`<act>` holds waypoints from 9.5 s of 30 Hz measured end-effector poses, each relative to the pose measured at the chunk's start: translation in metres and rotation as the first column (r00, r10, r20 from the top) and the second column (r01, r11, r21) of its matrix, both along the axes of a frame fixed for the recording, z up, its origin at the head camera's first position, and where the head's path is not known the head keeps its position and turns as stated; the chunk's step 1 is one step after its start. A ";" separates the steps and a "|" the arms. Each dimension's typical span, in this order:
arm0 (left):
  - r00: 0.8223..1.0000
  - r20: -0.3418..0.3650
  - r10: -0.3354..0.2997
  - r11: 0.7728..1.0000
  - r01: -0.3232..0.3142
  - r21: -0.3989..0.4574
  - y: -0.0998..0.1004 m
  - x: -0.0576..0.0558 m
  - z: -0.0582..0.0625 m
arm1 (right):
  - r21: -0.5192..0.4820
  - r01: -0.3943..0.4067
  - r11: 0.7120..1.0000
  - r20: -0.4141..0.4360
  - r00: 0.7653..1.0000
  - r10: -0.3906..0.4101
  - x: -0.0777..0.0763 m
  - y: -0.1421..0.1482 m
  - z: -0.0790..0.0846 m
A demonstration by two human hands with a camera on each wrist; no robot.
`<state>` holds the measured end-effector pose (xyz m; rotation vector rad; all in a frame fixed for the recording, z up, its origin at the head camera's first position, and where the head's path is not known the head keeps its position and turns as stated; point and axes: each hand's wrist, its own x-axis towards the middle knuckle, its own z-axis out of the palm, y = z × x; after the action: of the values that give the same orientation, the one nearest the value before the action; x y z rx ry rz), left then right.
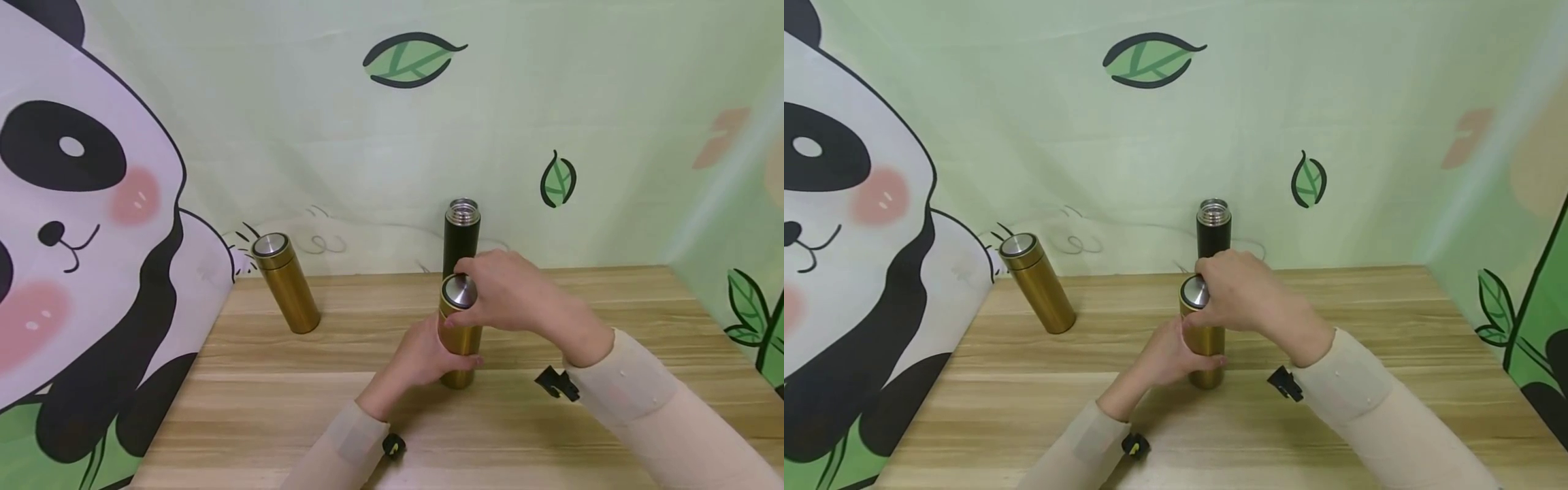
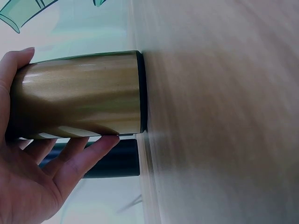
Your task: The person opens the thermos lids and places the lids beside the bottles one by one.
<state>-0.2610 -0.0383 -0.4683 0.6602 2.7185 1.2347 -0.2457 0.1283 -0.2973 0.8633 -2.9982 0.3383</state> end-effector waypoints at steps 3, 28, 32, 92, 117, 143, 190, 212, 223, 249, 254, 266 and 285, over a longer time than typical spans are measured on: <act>1.000 0.002 0.000 1.000 0.000 0.000 0.000 0.000 0.000 | 0.000 -0.007 1.000 0.009 1.000 0.007 0.000 0.001 0.001; 0.999 0.022 -0.027 1.000 0.027 0.016 -0.001 -0.001 0.000 | 0.021 -0.104 0.994 0.096 0.990 0.102 -0.002 0.004 0.007; 0.999 0.026 -0.031 0.999 0.031 0.023 -0.001 -0.001 0.000 | 0.021 -0.110 0.994 0.125 0.987 0.106 -0.003 0.004 0.008; 0.999 0.007 -0.032 0.999 0.032 0.029 -0.001 -0.001 0.000 | -0.138 -0.286 0.948 0.244 0.918 0.312 -0.015 0.019 0.018; 0.998 0.043 -0.038 0.994 0.033 0.107 -0.001 -0.001 -0.004 | -0.202 -0.225 0.953 0.193 0.945 0.264 -0.010 0.044 0.028; 0.993 0.105 -0.048 0.990 0.033 0.140 -0.006 -0.003 -0.007 | -0.415 -0.055 0.908 0.257 0.950 0.175 -0.023 0.095 -0.009; 0.987 0.158 0.017 0.996 -0.030 0.086 -0.004 0.007 -0.010 | -0.647 0.009 0.762 0.217 0.961 0.173 -0.013 0.123 -0.114; 0.988 0.157 0.008 0.997 -0.019 0.073 -0.006 0.011 -0.012 | -0.619 0.126 0.775 0.382 0.911 0.156 -0.014 0.125 -0.155; 0.991 0.136 0.002 0.995 -0.016 0.098 -0.005 0.011 -0.012 | -0.614 0.102 0.782 0.315 0.941 0.124 -0.015 0.124 -0.163; 0.997 0.064 0.048 0.984 -0.058 0.167 -0.009 0.007 -0.006 | -0.619 0.134 0.774 0.341 0.934 0.111 -0.018 0.114 -0.169; 0.997 0.053 0.061 0.984 -0.069 0.166 -0.014 0.003 -0.004 | -0.612 0.140 0.778 0.334 0.938 0.094 -0.021 0.108 -0.167; 0.993 0.061 0.101 0.976 -0.111 0.189 -0.029 -0.006 0.001 | -0.632 0.120 0.765 0.288 0.954 0.088 -0.035 0.089 -0.169; 0.978 0.006 0.207 0.966 -0.206 0.155 -0.059 -0.032 0.009 | -0.645 0.114 0.756 0.260 0.963 0.076 -0.060 0.050 -0.168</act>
<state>-0.2932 -0.0971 -0.4593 0.4034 2.7783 1.5046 -0.3060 0.1784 -0.4653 0.7374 -2.7283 1.5104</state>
